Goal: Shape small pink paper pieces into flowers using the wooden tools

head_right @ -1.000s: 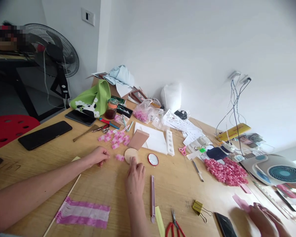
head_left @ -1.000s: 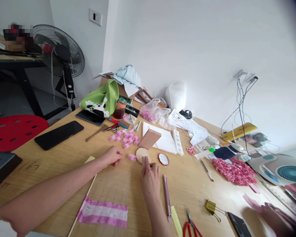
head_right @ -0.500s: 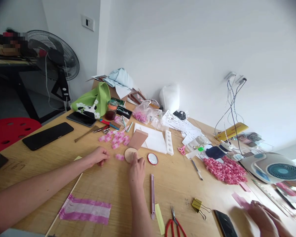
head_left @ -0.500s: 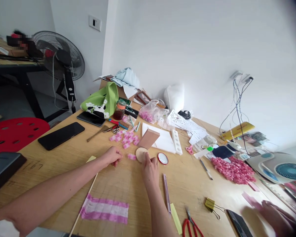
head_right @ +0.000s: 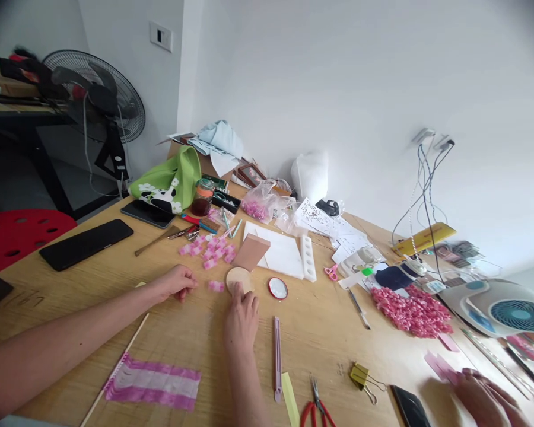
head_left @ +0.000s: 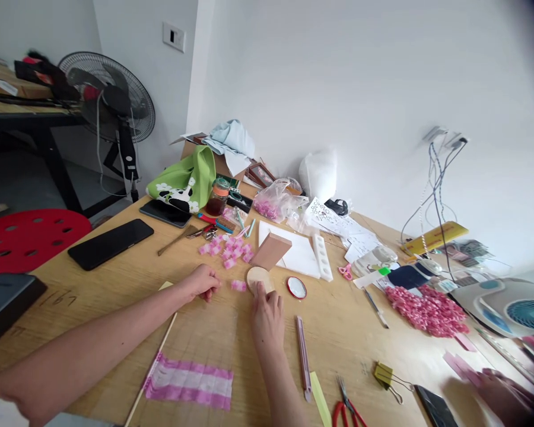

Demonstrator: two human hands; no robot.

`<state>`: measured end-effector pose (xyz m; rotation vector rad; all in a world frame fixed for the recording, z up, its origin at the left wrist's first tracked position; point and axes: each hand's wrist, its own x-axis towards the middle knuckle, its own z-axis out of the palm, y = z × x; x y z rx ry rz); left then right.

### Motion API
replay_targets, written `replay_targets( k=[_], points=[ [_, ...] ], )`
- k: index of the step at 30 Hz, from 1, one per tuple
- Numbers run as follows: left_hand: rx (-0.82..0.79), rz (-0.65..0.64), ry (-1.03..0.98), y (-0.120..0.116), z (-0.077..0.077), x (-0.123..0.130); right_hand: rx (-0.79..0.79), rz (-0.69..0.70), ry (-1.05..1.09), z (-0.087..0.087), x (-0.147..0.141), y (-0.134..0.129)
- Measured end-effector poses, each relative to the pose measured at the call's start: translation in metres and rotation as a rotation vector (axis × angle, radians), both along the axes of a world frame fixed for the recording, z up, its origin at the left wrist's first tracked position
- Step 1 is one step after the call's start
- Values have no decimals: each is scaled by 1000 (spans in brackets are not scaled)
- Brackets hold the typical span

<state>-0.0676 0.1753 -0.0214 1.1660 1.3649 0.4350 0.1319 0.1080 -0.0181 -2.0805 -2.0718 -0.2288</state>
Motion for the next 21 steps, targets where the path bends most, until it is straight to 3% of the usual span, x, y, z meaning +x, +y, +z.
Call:
replay_targets(
  k=[6,14,17,21],
  points=[
    [-16,16,-45,0,1,0,5,-41,9,2,13,5],
    [-9,23,-179,-1,14,-5,114,-128,102,-10,50,-35],
    [0,4,-228,-3,24,-6,227,-78,440,-4,45,-33],
    [23,-42,-266,-9,39,-9,116,-19,1154,12,28,-20]
  ],
)
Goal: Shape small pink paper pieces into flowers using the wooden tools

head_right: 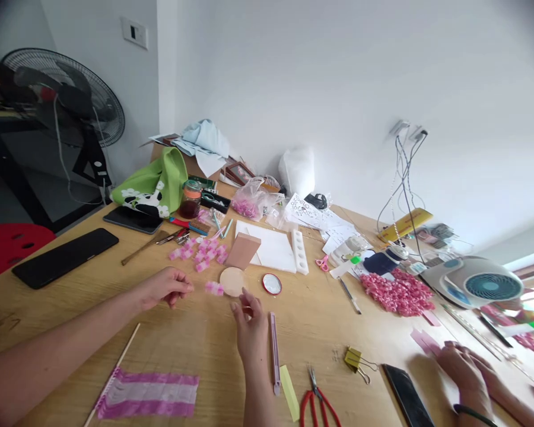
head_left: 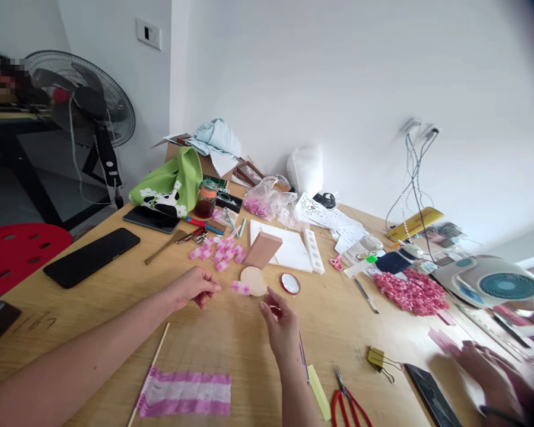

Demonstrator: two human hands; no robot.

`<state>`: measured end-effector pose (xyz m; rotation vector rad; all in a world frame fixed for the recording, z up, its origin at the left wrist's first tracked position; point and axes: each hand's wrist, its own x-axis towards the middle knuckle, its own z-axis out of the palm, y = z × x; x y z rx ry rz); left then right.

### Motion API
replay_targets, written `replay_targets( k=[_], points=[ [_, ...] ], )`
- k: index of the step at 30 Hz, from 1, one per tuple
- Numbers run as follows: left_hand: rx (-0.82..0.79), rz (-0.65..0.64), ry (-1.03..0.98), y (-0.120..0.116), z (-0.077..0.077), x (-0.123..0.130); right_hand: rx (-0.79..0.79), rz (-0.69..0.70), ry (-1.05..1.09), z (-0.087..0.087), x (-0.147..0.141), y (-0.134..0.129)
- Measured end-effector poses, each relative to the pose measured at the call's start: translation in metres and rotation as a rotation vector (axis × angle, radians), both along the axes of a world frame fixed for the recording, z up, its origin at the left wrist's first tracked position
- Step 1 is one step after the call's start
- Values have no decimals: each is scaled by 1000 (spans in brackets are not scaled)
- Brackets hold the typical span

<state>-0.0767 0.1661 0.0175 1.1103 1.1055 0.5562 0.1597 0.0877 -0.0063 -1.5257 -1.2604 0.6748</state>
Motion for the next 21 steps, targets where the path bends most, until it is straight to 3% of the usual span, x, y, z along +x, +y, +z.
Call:
replay_targets(
  k=[2,4,11,21],
  points=[
    [9,-22,-8,-5,7,-2,-19,30,193,7,-7,3],
    [15,-38,-12,-11,12,-3,-10,34,238,13,-11,3],
    [53,-54,1,-31,25,-5,-7,28,161,30,-9,-10],
    [145,-33,30,-47,33,-2,-60,25,16,37,-15,-24]
  ],
)
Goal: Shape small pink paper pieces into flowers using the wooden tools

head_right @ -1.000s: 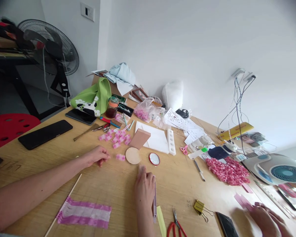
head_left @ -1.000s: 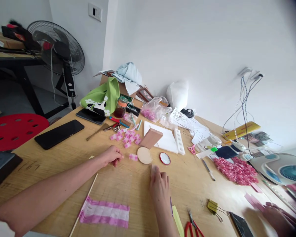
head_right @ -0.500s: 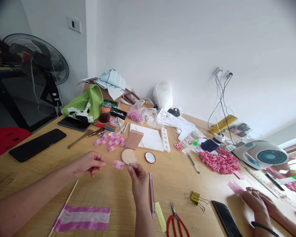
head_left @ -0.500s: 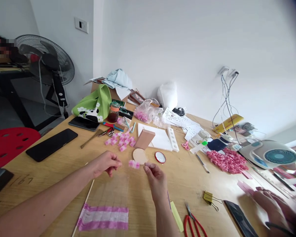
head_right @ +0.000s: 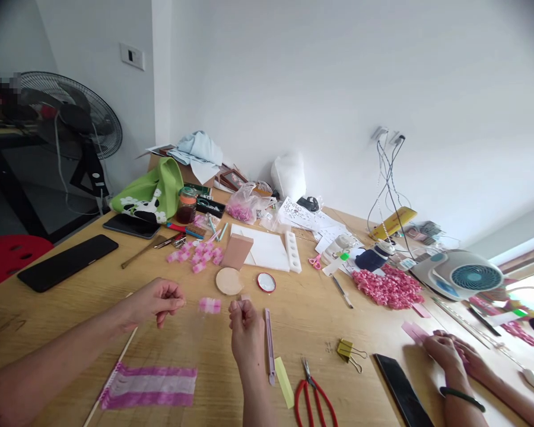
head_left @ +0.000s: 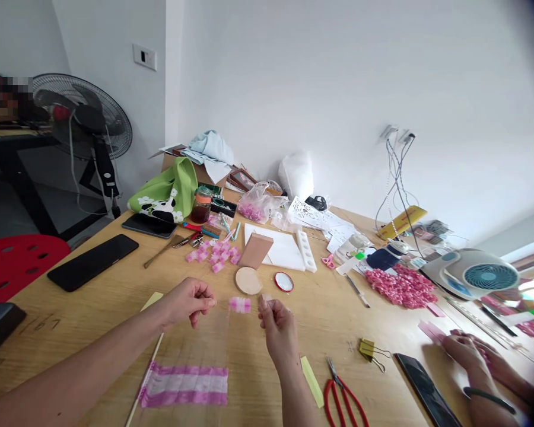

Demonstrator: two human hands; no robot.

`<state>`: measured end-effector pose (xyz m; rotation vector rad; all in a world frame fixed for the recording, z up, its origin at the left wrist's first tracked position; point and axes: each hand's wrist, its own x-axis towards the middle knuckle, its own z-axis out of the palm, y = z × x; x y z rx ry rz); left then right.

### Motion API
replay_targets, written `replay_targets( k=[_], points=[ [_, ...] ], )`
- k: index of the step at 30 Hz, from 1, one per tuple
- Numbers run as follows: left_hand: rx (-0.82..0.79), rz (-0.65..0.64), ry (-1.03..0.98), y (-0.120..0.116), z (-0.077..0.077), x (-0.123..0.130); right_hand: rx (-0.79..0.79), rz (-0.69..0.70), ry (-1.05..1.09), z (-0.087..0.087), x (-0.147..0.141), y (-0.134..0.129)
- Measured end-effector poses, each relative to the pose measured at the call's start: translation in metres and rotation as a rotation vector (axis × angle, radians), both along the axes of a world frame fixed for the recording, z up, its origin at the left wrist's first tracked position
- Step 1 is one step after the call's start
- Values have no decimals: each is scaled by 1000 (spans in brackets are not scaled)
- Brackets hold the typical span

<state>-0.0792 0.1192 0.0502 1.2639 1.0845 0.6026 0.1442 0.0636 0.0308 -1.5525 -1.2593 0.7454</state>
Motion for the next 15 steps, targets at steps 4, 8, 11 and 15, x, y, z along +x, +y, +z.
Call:
replay_targets(
  k=[4,8,11,15],
  points=[
    [15,0,0,-4,2,-1,2,-33,-88,5,-3,-2],
    [20,-8,-4,-5,1,-1,7,-44,-149,9,-3,-3],
    [19,-9,-6,-6,-1,-1,-3,-41,-167,8,-3,-3],
    [21,-6,-7,-7,-3,-1,-2,-53,-170,4,-3,-3]
  ],
)
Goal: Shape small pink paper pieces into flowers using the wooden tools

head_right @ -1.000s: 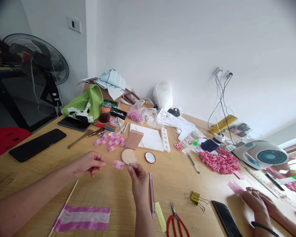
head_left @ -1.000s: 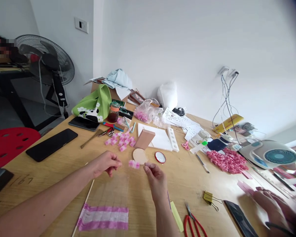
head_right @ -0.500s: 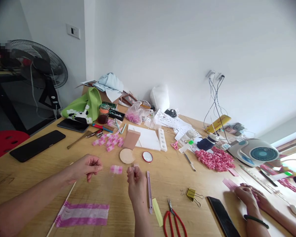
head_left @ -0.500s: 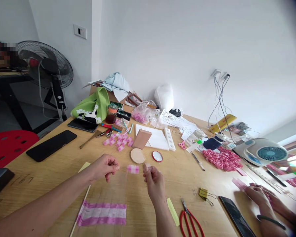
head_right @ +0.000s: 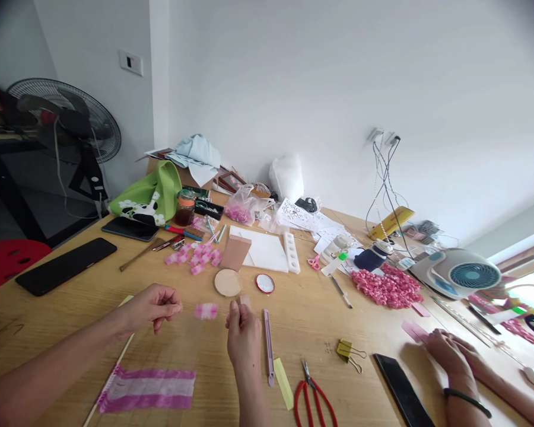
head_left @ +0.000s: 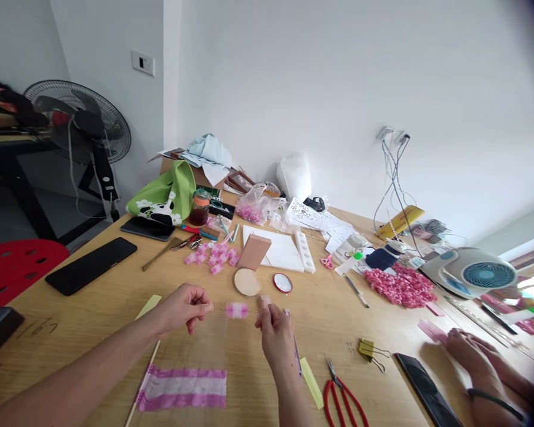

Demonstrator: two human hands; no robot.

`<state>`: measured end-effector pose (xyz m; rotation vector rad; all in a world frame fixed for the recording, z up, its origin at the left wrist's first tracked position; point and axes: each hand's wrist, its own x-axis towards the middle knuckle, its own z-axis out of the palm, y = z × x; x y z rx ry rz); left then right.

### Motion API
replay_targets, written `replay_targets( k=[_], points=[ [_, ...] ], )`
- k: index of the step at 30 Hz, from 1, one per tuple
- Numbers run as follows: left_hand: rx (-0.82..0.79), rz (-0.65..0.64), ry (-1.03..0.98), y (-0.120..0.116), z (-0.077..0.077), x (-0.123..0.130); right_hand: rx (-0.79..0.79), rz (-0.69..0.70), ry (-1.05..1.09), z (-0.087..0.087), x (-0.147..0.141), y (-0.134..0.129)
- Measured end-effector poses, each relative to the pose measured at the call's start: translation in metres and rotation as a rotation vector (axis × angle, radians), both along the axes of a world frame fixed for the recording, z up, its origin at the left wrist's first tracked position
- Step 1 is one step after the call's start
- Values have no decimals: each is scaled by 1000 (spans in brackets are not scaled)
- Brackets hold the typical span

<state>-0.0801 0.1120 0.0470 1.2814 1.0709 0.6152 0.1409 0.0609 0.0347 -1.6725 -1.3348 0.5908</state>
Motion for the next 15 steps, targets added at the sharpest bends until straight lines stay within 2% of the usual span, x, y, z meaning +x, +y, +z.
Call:
replay_targets(
  k=[7,15],
  points=[
    [1,5,10,-1,-2,0,8,0,44,-7,0,1],
    [-7,3,17,-2,-7,0,-6,28,245,-14,0,3]
  ],
)
